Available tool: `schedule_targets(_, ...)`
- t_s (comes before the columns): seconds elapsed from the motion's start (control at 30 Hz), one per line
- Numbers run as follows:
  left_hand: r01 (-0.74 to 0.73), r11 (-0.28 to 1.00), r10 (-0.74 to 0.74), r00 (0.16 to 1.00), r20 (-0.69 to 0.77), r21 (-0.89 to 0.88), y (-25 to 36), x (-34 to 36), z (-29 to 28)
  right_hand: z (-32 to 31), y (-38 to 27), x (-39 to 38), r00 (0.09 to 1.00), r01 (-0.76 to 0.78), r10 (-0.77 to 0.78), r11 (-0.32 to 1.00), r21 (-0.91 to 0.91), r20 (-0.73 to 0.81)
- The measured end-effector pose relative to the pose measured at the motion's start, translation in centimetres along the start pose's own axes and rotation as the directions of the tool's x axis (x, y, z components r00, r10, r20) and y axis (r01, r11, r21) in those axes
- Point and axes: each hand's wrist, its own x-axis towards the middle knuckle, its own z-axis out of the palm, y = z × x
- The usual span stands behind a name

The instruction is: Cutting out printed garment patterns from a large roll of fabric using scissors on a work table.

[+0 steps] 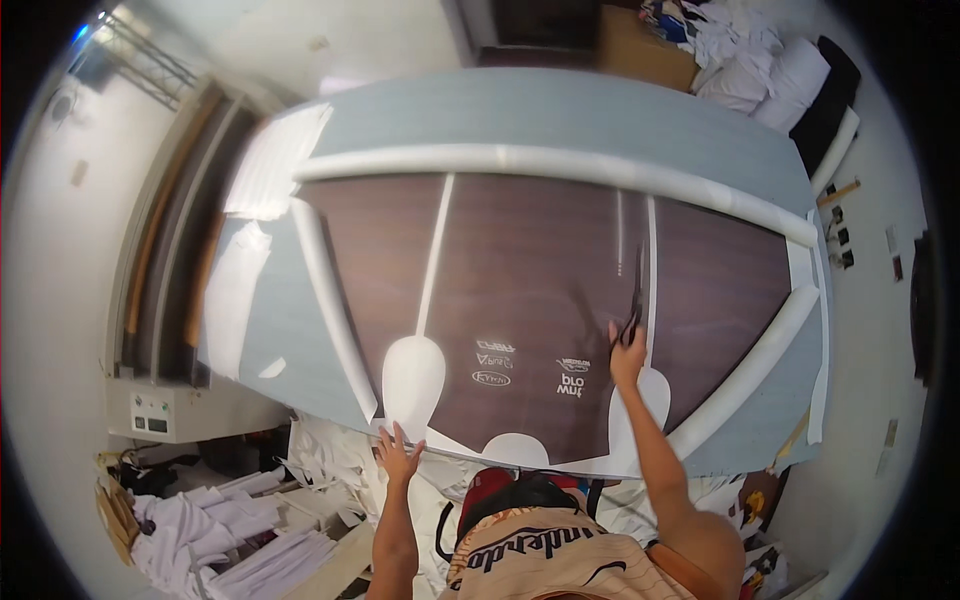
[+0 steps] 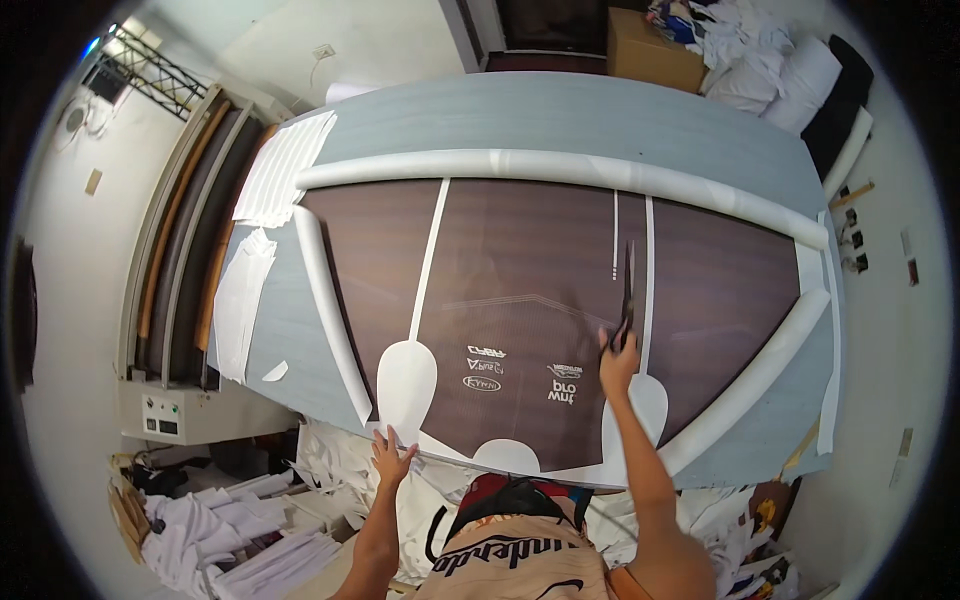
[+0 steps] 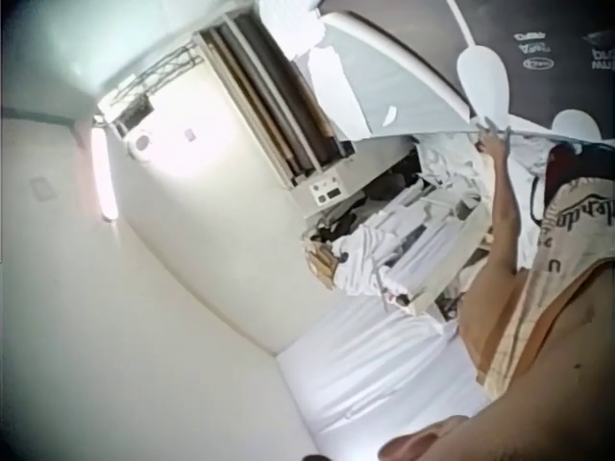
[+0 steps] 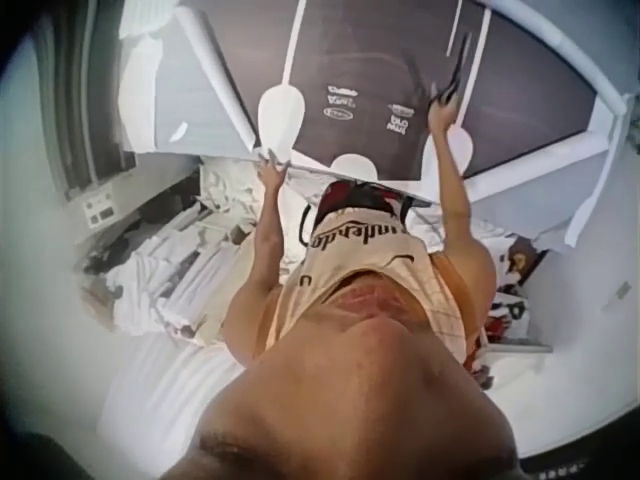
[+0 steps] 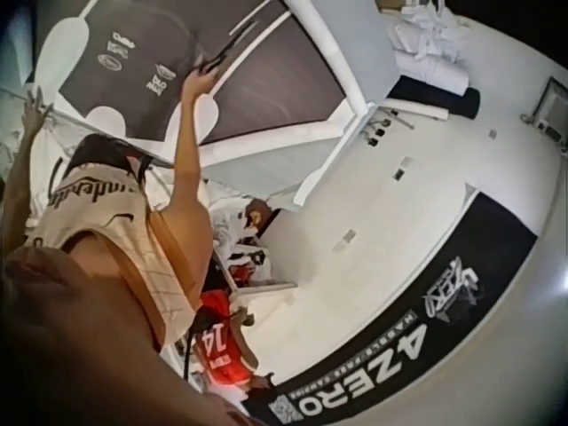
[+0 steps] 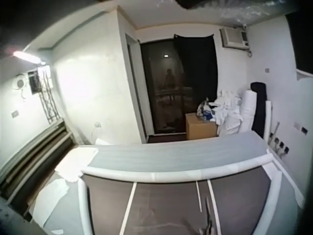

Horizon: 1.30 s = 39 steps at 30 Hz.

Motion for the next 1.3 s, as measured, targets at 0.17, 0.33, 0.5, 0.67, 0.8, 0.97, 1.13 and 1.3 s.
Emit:
schedule_targets(0.17,-0.020,0.996,0.030,0.992,-0.124,0.083,-2.0,-0.2,0.5,-1.6,-0.9,-9.1,0.990,-0.070,0.069,0.998,0.004,0.125)
schedule_targets(0.33,0.027,0.996,-0.015,0.990,-0.143,0.088,-1.2,-0.8,0.5,5.8,-6.3,3.1,0.965,-0.005,-0.004,1.000,0.031,0.264)
schedule_targets(0.5,0.076,0.996,-0.075,0.997,-0.025,0.037,1.9,-0.8,1.9,16.2,-3.3,22.7,0.958,0.285,-0.281,0.955,-0.085,0.057)
schedule_targets(0.67,0.108,0.994,-0.108,0.994,0.013,0.005,1.6,-0.1,0.7,23.3,-4.2,30.4,0.946,0.285,-0.245,0.940,-0.186,0.211)
schedule_targets(0.8,0.101,0.995,-0.100,0.994,-0.041,0.018,1.2,1.0,-0.9,28.2,-3.8,33.6,0.913,0.409,-0.405,0.902,-0.139,0.057)
schedule_targets(0.97,0.062,0.998,-0.062,0.998,0.015,0.020,3.8,2.6,0.9,24.6,-9.8,49.4,0.965,0.250,-0.242,0.966,0.070,-0.100)
schedule_targets(1.13,0.152,0.988,-0.153,0.988,0.022,0.040,3.8,0.5,-1.3,21.1,-10.2,38.0,0.965,0.169,-0.185,0.981,0.101,0.184)
schedule_targets(1.3,0.188,0.982,-0.189,0.982,-0.028,-0.037,2.5,-0.7,0.4,14.4,-5.9,18.7,0.843,0.168,-0.149,0.986,0.011,0.517)
